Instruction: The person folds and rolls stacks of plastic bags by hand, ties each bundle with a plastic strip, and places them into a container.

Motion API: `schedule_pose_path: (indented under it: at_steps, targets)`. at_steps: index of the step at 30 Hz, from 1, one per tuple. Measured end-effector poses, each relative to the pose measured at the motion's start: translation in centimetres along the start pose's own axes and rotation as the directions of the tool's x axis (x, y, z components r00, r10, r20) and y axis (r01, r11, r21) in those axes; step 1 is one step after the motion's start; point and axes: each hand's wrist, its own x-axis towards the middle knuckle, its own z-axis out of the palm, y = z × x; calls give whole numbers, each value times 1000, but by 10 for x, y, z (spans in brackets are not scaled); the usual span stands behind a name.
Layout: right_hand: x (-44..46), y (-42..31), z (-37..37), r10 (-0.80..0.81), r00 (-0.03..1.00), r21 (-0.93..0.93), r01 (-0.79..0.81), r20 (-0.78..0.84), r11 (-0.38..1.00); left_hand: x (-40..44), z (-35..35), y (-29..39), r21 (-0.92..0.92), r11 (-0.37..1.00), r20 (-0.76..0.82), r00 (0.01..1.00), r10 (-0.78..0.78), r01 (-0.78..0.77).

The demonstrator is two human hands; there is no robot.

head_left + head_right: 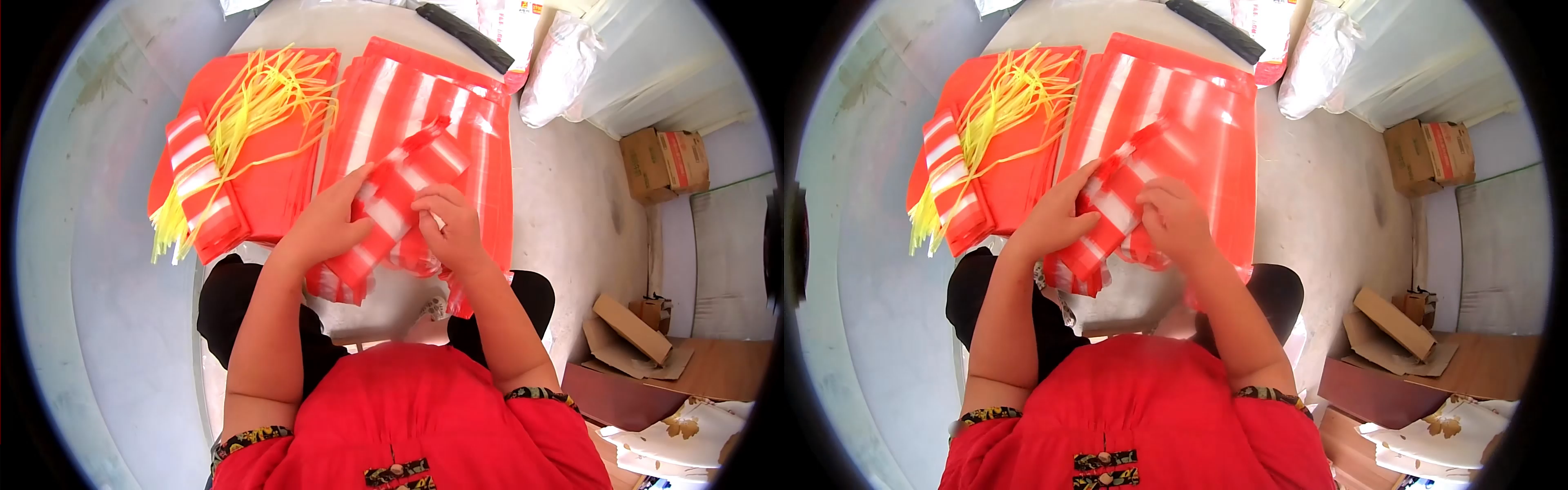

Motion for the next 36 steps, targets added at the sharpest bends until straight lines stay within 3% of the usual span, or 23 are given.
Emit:
schedule_pose_path:
  at_steps: [2,5,11,14,17,23,26,30,32,36]
  targets:
    - [-3,4,-4,-71,994,-73,78,86,994,1,0,0,-90,994,24,998,-56,58]
    - [3,-3,9,-323,928,-194,358,188,913,2,2,-5,-118,993,8,999,-32,33]
    - [29,1,18,-239,927,-243,312,289,918,3,11,-18,-110,992,-42,998,55,-60]
    - [36,13,19,-280,917,-304,363,284,881,2,21,-22,-3,987,-81,984,159,-160]
    - [38,22,16,-218,918,-297,321,330,899,0,32,-26,218,950,-93,965,247,-222]
    - [50,38,3,19,910,-385,157,414,910,-7,27,-29,284,929,-54,963,264,-238]
    - [51,48,2,62,951,-468,92,303,879,-8,27,-27,319,914,-35,961,274,-249]
    - [43,39,-8,160,987,-549,-130,6,825,-8,27,-28,330,911,-8,964,267,-249]
    - [32,26,-15,291,944,-501,-329,-156,800,-9,26,-24,347,908,11,970,245,-233]
    - [9,22,-11,371,926,-184,-377,-66,908,-12,28,-19,317,922,7,972,234,-224]
